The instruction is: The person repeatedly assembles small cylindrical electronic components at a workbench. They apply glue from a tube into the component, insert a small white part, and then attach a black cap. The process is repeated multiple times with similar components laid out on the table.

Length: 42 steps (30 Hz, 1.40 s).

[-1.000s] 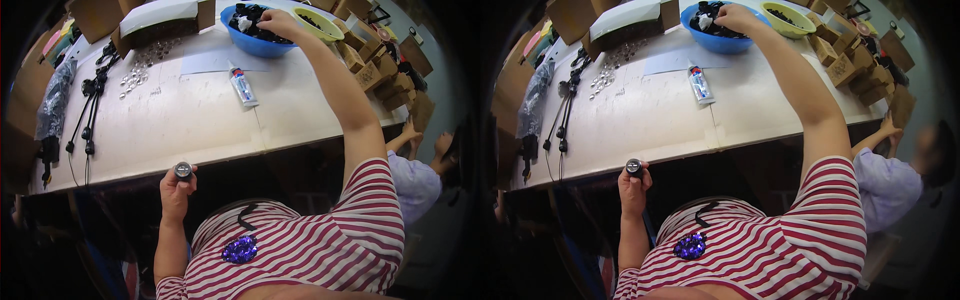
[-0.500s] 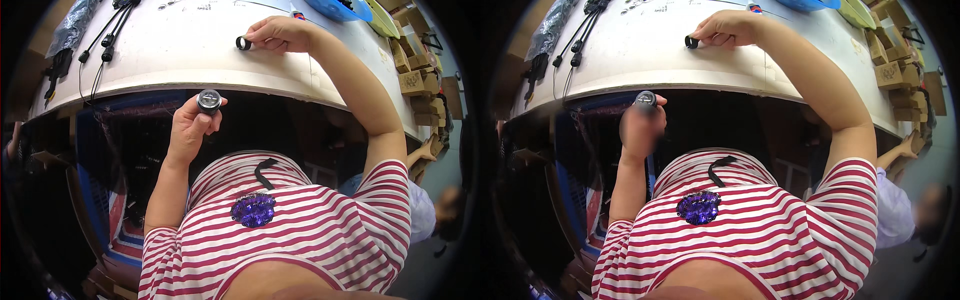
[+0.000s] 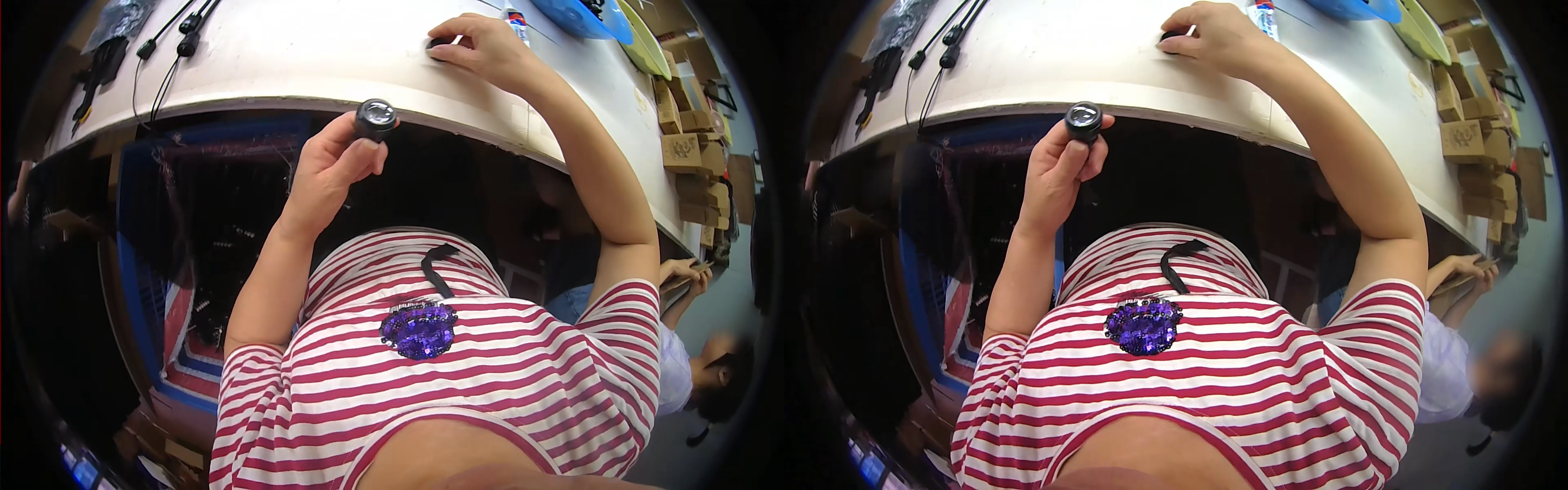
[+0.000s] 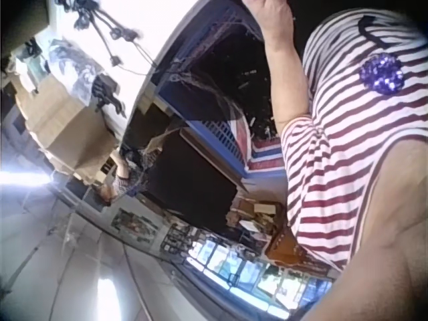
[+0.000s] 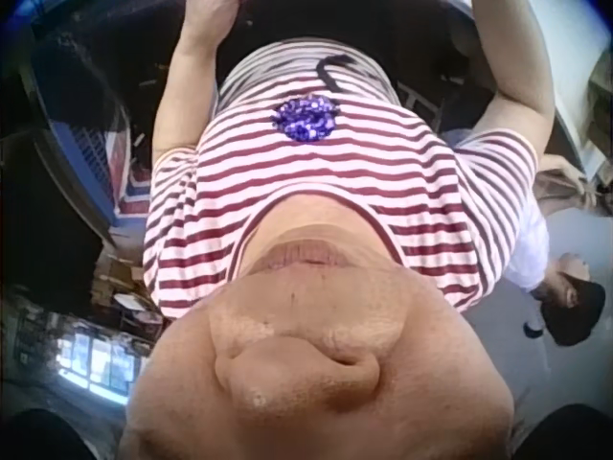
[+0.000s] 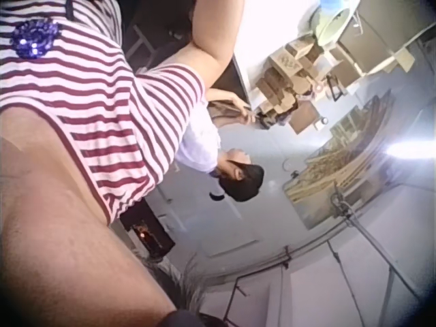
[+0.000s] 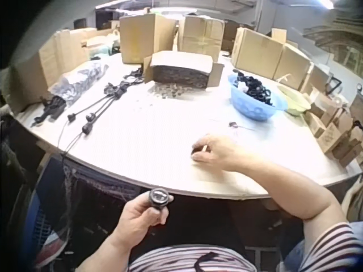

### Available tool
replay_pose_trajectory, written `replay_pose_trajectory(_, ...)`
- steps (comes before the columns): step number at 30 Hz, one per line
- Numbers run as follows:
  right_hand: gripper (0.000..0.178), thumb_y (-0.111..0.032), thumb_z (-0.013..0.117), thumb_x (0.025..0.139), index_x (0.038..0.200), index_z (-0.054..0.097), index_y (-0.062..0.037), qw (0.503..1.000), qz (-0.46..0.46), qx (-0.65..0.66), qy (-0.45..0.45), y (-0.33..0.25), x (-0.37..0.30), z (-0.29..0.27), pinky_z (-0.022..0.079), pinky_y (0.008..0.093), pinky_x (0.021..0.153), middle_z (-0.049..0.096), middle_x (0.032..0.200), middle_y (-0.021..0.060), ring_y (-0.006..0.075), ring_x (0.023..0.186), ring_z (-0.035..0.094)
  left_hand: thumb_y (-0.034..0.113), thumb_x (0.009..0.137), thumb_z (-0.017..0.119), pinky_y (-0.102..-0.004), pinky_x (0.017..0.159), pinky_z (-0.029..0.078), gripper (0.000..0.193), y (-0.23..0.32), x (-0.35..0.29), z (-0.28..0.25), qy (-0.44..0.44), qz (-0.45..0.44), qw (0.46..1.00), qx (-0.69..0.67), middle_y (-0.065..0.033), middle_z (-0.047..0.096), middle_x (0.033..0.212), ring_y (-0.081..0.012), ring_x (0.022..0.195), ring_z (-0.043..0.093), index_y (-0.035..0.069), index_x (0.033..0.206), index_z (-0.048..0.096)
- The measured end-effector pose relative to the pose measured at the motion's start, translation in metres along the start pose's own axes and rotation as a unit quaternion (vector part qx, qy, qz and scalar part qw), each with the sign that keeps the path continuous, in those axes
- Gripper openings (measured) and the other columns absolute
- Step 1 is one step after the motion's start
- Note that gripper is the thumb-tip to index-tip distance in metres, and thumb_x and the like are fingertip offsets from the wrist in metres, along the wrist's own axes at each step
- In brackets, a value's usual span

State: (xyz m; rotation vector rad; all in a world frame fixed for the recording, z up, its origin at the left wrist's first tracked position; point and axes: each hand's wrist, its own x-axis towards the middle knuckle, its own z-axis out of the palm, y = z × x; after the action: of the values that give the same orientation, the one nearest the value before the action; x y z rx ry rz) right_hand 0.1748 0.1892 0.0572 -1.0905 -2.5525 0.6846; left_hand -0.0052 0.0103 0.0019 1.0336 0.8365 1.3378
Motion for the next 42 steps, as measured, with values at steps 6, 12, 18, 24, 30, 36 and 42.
replay_pose_trajectory(6,0.031,-0.015,0.066,0.076,0.105,0.061,-0.0040,0.997,-0.069,-0.023,0.004,-0.009,-0.013,-0.004,0.043,0.0244,0.064,0.059,0.089,0.0054,0.0115,0.071,0.052,0.029,0.088,0.054,-0.0176,0.052,0.026,0.038,-0.006,0.003,0.005,0.011,0.000,1.000,0.011,0.0026,0.046,0.065,-0.0046,0.057,0.033,-0.001,0.111,0.053)
replay_pose_trajectory(12,0.032,-0.007,0.067,0.073,0.104,0.062,-0.0061,0.972,-0.182,0.148,-0.023,-0.053,-0.053,-0.012,0.046,0.0239,0.072,0.061,0.093,0.0045,0.0133,0.078,0.056,0.032,0.086,0.057,-0.0173,0.053,0.027,0.037,-0.007,0.005,0.010,0.001,0.000,0.999,0.032,0.0021,0.048,0.067,-0.0045,0.059,0.037,0.003,0.108,0.054)
replay_pose_trajectory(18,0.036,-0.007,0.071,0.068,0.103,0.063,-0.0060,0.962,-0.252,0.108,0.013,-0.058,-0.069,-0.002,0.046,0.0249,0.067,0.062,0.092,0.0053,0.0152,0.074,0.057,0.025,0.086,0.057,-0.0167,0.054,0.030,0.026,-0.002,0.003,0.022,-0.031,-0.003,0.997,0.067,0.0016,0.051,0.070,-0.0039,0.062,0.042,0.005,0.102,0.055)
replay_pose_trajectory(24,0.032,-0.010,0.072,0.068,0.098,0.062,-0.0039,0.991,-0.129,0.019,-0.016,-0.068,-0.087,-0.012,0.044,0.0226,0.060,0.061,0.083,0.0046,0.0137,0.068,0.057,0.016,0.085,0.057,-0.0182,0.059,0.037,0.021,-0.001,-0.002,0.032,-0.027,0.005,0.994,0.106,0.0024,0.052,0.074,-0.0050,0.064,0.045,0.003,0.101,0.056)
replay_pose_trajectory(30,0.036,-0.015,0.074,0.067,0.099,0.061,-0.0047,0.984,-0.172,0.039,0.003,-0.068,-0.100,-0.013,0.044,0.0219,0.056,0.060,0.080,0.0056,0.0128,0.063,0.056,0.016,0.083,0.060,-0.0194,0.060,0.042,0.025,0.003,-0.001,0.036,-0.043,0.025,0.983,0.175,0.0011,0.056,0.075,-0.0053,0.065,0.049,0.001,0.103,0.058)
replay_pose_trajectory(36,0.039,-0.019,0.073,0.068,0.103,0.060,-0.0070,0.990,-0.130,-0.021,-0.057,-0.068,-0.111,-0.024,0.043,0.0233,0.053,0.058,0.071,0.0058,0.0136,0.056,0.054,0.015,0.083,0.060,-0.0177,0.062,0.038,0.027,0.006,-0.005,0.045,-0.092,-0.004,0.985,0.146,0.0022,0.056,0.080,-0.0038,0.068,0.045,0.000,0.105,0.056)
replay_pose_trajectory(42,0.038,-0.027,0.073,0.069,0.096,0.059,-0.0053,0.990,-0.140,0.015,0.017,-0.066,-0.116,-0.013,0.040,0.0234,0.050,0.055,0.062,0.0048,0.0117,0.052,0.050,0.014,0.083,0.061,-0.0177,0.068,0.042,0.026,0.005,-0.004,0.044,-0.068,0.011,0.980,0.185,0.0010,0.058,0.084,-0.0044,0.074,0.051,-0.001,0.104,0.057)
